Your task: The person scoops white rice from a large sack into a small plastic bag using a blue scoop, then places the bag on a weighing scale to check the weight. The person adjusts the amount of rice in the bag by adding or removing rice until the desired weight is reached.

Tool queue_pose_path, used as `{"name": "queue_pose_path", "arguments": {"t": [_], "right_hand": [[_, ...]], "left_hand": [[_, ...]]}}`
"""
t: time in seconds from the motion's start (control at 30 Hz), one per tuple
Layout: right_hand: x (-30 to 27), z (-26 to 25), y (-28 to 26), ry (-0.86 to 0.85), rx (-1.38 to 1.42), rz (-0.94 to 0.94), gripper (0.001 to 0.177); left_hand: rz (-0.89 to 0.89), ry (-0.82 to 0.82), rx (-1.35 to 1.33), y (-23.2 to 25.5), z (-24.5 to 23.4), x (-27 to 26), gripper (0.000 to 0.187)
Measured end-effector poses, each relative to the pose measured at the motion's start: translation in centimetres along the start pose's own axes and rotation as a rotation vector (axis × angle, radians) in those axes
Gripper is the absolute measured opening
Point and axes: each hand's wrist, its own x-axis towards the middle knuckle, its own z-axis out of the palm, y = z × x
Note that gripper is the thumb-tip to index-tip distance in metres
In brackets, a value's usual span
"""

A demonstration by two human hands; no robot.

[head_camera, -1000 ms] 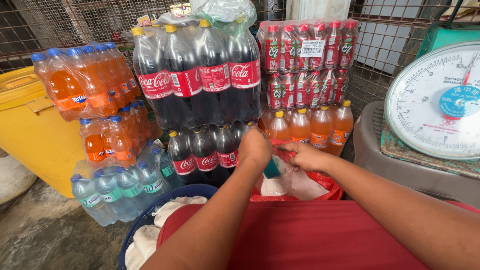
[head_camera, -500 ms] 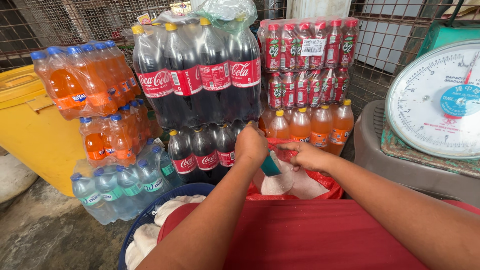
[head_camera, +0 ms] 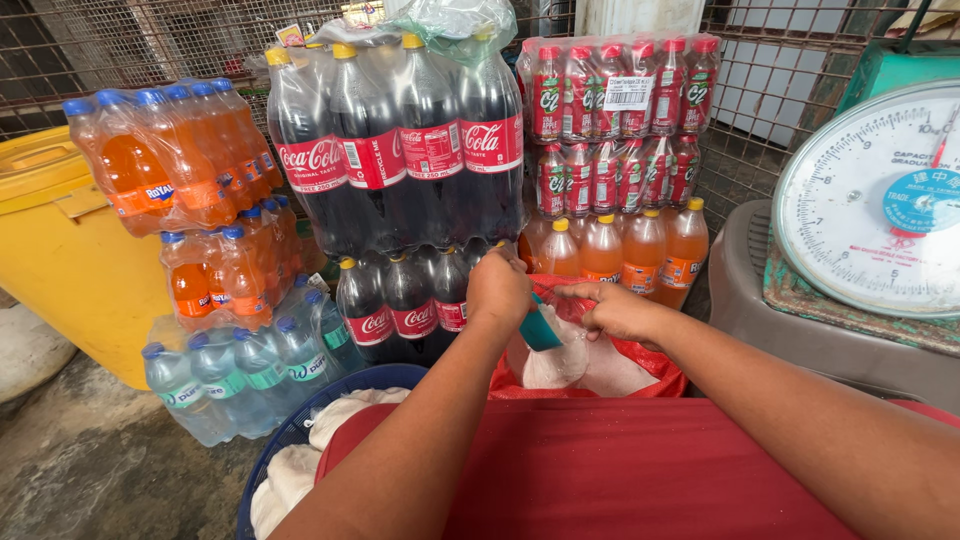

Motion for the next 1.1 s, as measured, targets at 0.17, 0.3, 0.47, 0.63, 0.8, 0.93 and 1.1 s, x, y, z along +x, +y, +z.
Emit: {"name": "queue_pose_path", "arguments": {"t": [0.17, 0.3, 0.47, 0.63, 0.8, 0.93, 1.1], "right_hand": [[0.0, 0.0, 0.1, -0.011, 0.035, -0.04, 0.075], [0.2, -0.1, 0.7, -0.023, 0.042, -0.041, 0.075], [0.3, 0.3, 1.3, 0.061, -0.067, -0.071, 0.049], [-0.2, 0.8, 1.2, 0.242, -0.293, -0.135, 0.023], [-0.7, 1.0, 0.6, 0.28, -0.379, -0.084, 0.029], [-0.9, 1.4, 0.1, 0.263, -0.519, -0.07, 0.027], [-1.5, 2.7, -0.9, 0.244, -0.636, -0.08, 0.021]], "left_hand": [[0.027, 0.004, -0.022, 0.1, -0.1, -0.1, 0.025], [-0.083, -0.021, -0.212, -1.1, -0.1, 0.5, 0.023], [-0.086, -0.006, -0.348, -4.3, -0.1, 1.1, 0.026], [-0.125, 0.014, -0.64, -7.0, -1.1, 0.9, 0.025], [-0.163, 0.086, -0.784, -7.6, -2.8, -0.5, 0.024], [-0.17, 0.181, -0.818, -7.3, -4.1, -1.8, 0.025], [-0.182, 0.25, -0.863, -7.4, -5.0, -2.6, 0.025]]}}
